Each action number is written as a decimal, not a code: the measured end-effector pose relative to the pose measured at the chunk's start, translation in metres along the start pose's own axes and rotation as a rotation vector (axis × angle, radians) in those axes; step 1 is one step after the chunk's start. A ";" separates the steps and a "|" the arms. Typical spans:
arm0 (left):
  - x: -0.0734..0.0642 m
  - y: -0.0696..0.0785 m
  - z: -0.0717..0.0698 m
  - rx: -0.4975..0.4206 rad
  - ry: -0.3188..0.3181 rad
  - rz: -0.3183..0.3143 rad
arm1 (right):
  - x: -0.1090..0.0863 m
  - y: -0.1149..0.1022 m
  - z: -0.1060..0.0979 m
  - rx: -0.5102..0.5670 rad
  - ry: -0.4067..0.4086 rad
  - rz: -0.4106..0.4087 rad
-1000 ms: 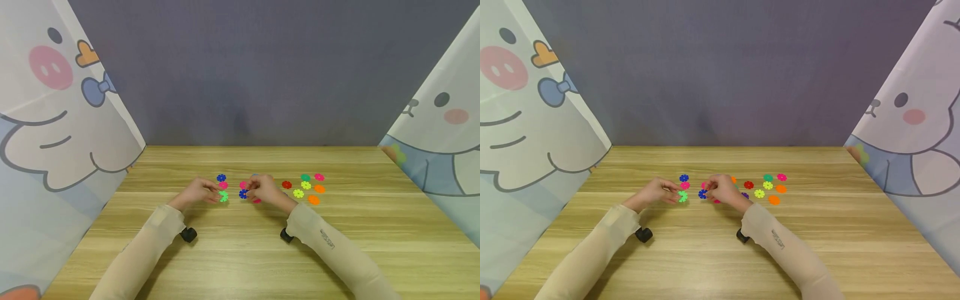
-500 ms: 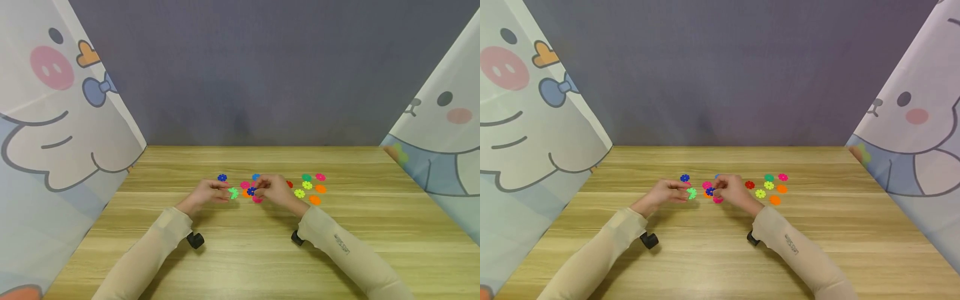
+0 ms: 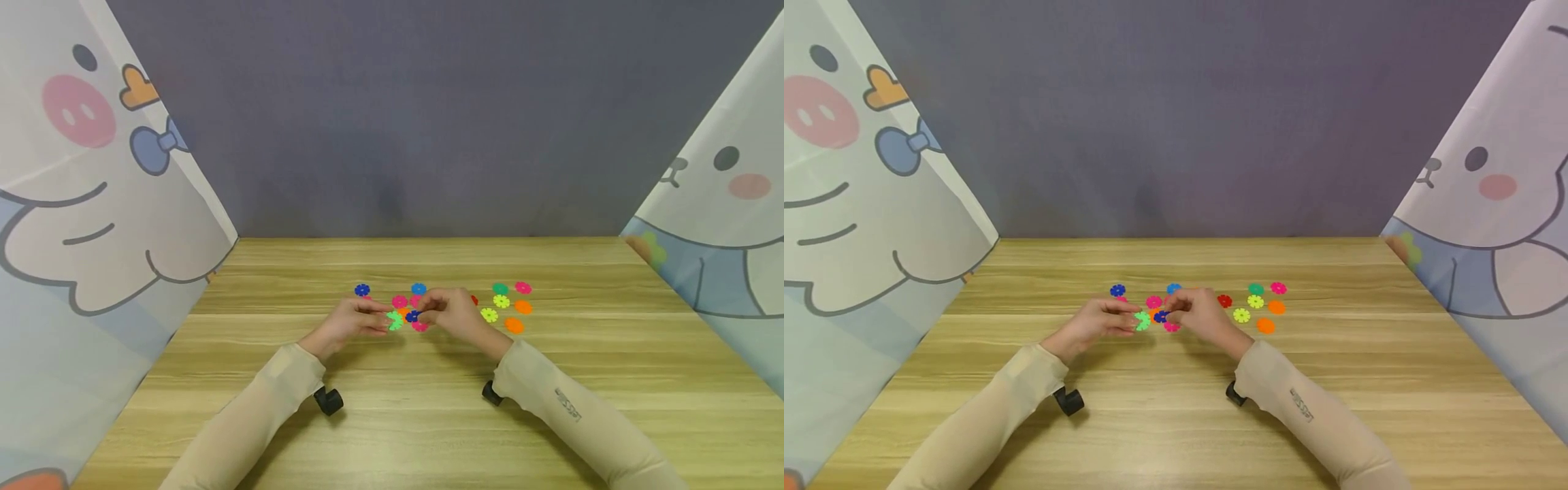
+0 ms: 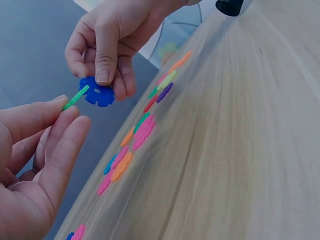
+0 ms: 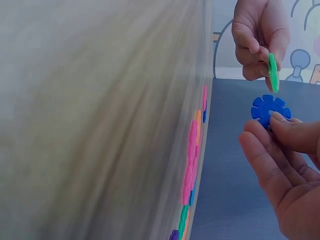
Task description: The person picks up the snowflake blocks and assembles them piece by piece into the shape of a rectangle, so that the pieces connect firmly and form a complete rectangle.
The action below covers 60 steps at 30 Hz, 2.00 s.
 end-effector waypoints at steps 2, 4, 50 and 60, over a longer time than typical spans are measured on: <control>0.000 0.000 0.001 0.002 0.007 -0.011 | -0.001 0.000 -0.001 0.005 0.006 -0.001; 0.001 0.000 0.002 0.006 0.013 -0.020 | -0.002 0.000 -0.002 0.011 0.009 -0.001; -0.009 -0.004 0.008 -0.124 0.059 -0.020 | -0.007 -0.009 0.004 -0.007 -0.035 -0.168; -0.007 -0.006 0.010 -0.186 0.053 -0.044 | -0.006 -0.009 0.002 -0.020 -0.030 -0.155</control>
Point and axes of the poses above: each hand's wrist, its own x-axis towards the middle knuckle, its own z-axis out of the palm, y = z × x, the point moved 3 cm from there along x, towards the middle knuckle, and after that the axes turned 4 degrees about y, right-handed, at the moved point
